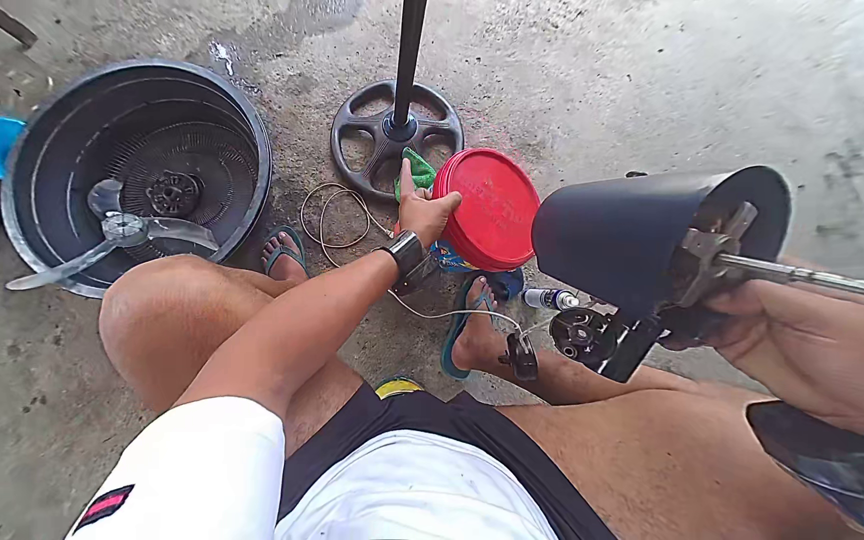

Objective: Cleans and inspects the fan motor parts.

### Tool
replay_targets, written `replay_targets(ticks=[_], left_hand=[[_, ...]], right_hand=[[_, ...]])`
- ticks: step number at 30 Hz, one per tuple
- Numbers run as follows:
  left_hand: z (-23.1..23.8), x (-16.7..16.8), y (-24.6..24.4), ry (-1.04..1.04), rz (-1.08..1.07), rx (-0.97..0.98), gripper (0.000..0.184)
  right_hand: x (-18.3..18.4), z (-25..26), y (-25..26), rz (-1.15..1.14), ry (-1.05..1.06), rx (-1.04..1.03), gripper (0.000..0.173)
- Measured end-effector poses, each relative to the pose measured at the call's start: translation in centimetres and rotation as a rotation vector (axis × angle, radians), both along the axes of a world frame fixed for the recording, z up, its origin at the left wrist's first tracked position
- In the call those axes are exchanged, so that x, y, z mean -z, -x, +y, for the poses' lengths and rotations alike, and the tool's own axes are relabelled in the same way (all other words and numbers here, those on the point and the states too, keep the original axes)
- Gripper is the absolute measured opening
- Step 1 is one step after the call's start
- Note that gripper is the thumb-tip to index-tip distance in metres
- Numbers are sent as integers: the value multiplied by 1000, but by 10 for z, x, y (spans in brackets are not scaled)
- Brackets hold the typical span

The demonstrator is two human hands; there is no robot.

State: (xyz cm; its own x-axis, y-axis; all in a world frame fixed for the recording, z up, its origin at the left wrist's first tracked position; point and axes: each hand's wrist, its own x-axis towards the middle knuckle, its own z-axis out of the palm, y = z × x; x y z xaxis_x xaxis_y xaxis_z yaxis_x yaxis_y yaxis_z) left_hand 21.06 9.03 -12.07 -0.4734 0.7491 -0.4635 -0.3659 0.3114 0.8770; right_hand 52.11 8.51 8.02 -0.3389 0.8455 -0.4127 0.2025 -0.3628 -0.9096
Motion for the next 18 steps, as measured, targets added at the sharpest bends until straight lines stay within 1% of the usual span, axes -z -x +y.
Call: replay_targets(ticks=[1,4,6,8,11,13,15,18], left_hand=[[-6,12,-1,42,20,25,126],[-29,47,14,218,173,135,113],[-50,58,29,308,216,189,105],[-63,59,48,359,202,245,101],[-73,53,62,383,209,296,99],[-75,51,67,390,241,277,101],[-79,49,76,399,275,246,104],[-86,46,92,407,285,198,106]], right_hand=[[1,0,3,-8,-3,-1,24],[2,5,15,-63,6,-22,26],[6,8,23,-107,55,-57,27],[13,14,37,-139,93,-111,28],[34,19,63,-142,133,-199,31],[51,22,84,-151,173,-261,35],[69,24,107,-186,207,-314,35],[93,23,136,-232,231,-353,39]])
